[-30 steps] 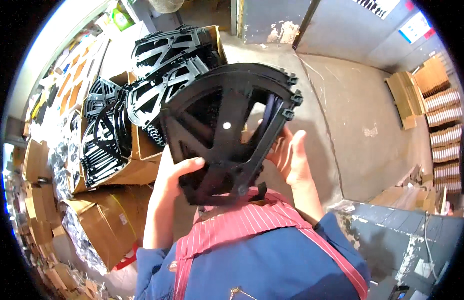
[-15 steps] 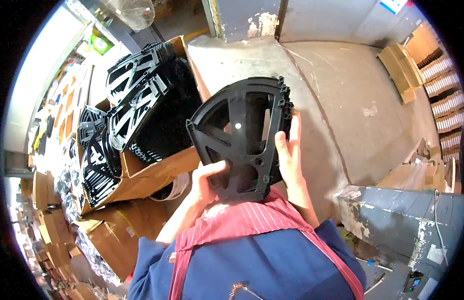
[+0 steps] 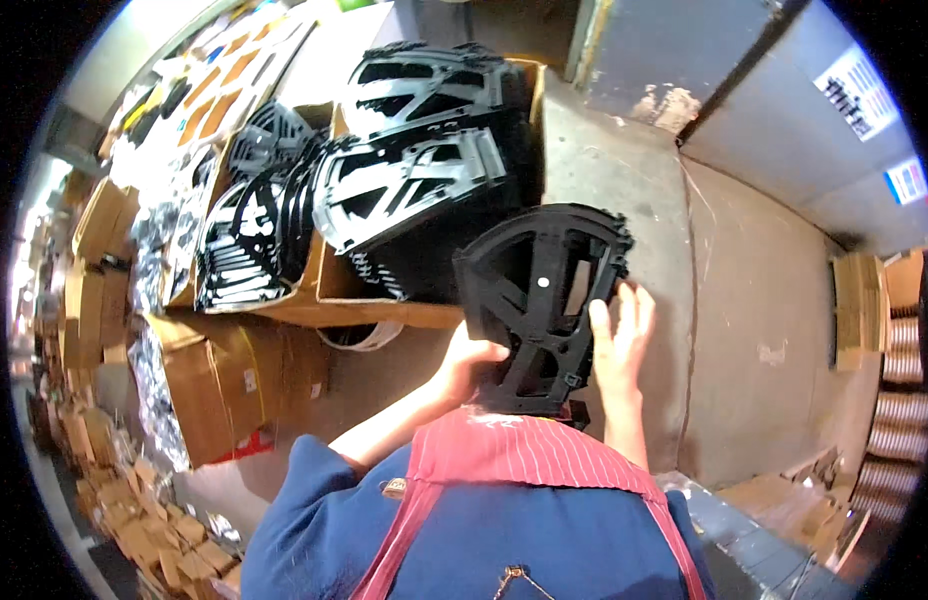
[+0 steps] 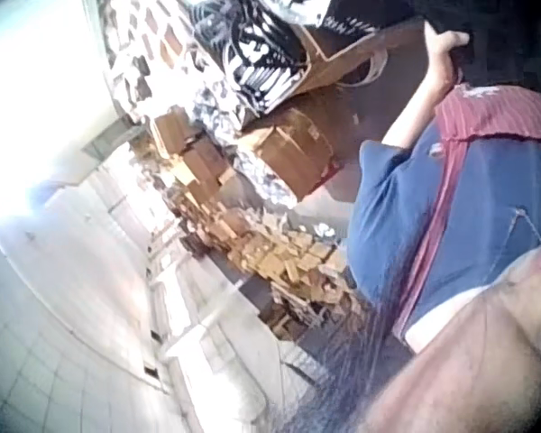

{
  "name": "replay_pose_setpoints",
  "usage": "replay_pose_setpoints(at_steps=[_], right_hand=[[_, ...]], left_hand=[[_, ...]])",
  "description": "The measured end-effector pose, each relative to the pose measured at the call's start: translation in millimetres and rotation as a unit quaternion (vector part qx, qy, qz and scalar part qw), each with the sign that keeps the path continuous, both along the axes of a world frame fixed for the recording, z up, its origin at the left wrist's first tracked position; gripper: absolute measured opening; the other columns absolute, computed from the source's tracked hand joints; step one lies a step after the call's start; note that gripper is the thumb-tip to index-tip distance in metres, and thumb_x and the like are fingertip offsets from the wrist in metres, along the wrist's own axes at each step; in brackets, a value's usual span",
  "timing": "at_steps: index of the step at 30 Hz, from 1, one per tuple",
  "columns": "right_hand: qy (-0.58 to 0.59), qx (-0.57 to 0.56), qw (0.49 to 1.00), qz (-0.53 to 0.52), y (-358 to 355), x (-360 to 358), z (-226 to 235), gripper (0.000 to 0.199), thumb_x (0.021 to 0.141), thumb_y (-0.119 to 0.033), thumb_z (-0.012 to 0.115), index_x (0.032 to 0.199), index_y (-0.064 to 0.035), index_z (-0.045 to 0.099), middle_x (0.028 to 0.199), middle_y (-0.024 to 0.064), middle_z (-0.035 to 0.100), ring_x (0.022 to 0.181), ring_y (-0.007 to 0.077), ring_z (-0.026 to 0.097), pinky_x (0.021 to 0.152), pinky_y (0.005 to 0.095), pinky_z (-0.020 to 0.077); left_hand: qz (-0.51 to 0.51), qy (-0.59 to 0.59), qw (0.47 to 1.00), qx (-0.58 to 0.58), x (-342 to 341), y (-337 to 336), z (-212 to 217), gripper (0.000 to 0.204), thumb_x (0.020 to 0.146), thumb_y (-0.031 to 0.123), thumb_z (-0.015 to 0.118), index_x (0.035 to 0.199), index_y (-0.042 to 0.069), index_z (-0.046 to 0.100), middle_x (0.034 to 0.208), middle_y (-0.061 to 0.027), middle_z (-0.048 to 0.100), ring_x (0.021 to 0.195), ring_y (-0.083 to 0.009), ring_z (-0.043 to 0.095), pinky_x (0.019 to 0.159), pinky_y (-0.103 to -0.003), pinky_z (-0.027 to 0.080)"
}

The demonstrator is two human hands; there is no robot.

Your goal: The person picks up stacks of black plastic parts from a table and places them into cardboard boxes. They then separate a stack of parts on the table, arranging them individually.

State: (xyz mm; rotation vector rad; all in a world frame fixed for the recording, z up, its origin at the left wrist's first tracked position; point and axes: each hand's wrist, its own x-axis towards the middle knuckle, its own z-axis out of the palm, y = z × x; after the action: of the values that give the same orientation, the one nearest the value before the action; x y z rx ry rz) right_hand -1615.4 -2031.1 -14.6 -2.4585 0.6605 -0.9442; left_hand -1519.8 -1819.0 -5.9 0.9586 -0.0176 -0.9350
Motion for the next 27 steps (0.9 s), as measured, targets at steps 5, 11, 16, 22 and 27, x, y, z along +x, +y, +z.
replay_pose_setpoints(at_steps=[5,11,16,22,27], right_hand=[[0.016,0.126,0.992,0.000,5,17,26,0.039,0.083,-0.020,0.078,0.112,0.0017,0.064,0.078,0.0068,0.057,0.071,0.0226,0.056,0.068,0.0368,0.0480],[-0.057,0.023,0.996,0.058,1,40,33,0.039,0.084,-0.023,0.077,0.113,0.0014,0.067,0.086,0.0123,0.058,0.082,0.0293,0.057,0.077,0.0408,0.0483],[-0.090,0.023,0.996,0.015,1,42,-1,0.032,0.087,-0.027,0.073,0.105,-0.0001,0.069,0.092,0.0125,0.061,0.089,0.0311,0.057,0.082,0.0421,0.0480],[-0.128,0.082,0.987,-0.045,-4,37,-12,0.057,0.091,-0.040,0.071,0.126,0.0007,0.052,0.126,0.0220,0.053,0.125,0.0368,0.045,0.106,0.0483,0.0367],[-0.071,0.379,0.919,-0.080,-24,21,-36,0.093,0.090,-0.052,0.068,0.150,0.0063,0.027,0.151,0.0321,0.034,0.142,0.0384,0.035,0.116,0.0450,0.0292]], left_hand=[[-0.008,0.036,0.999,0.009,2,0,7,0.056,0.068,0.015,0.070,0.120,0.001,0.055,0.105,-0.0116,0.064,0.099,-0.0258,0.062,0.090,-0.039,0.051],[-0.008,0.123,0.992,-0.018,-2,13,-34,0.057,0.074,0.017,0.065,0.129,0.004,0.055,0.119,-0.0156,0.065,0.106,-0.0333,0.063,0.095,-0.045,0.051],[0.011,0.053,0.998,-0.021,-8,3,-16,0.061,0.073,0.018,0.064,0.132,0.004,0.053,0.125,-0.0154,0.062,0.112,-0.0310,0.060,0.098,-0.044,0.049],[0.032,0.076,0.996,-0.045,-16,-4,-7,0.048,0.088,0.015,0.064,0.132,0.005,0.048,0.123,-0.0120,0.062,0.107,-0.0266,0.064,0.096,-0.041,0.051],[0.046,0.040,0.997,0.041,-11,-1,-36,0.039,0.088,0.031,0.063,0.117,0.005,0.065,0.113,-0.0103,0.070,0.101,-0.0292,0.065,0.093,-0.044,0.051]])
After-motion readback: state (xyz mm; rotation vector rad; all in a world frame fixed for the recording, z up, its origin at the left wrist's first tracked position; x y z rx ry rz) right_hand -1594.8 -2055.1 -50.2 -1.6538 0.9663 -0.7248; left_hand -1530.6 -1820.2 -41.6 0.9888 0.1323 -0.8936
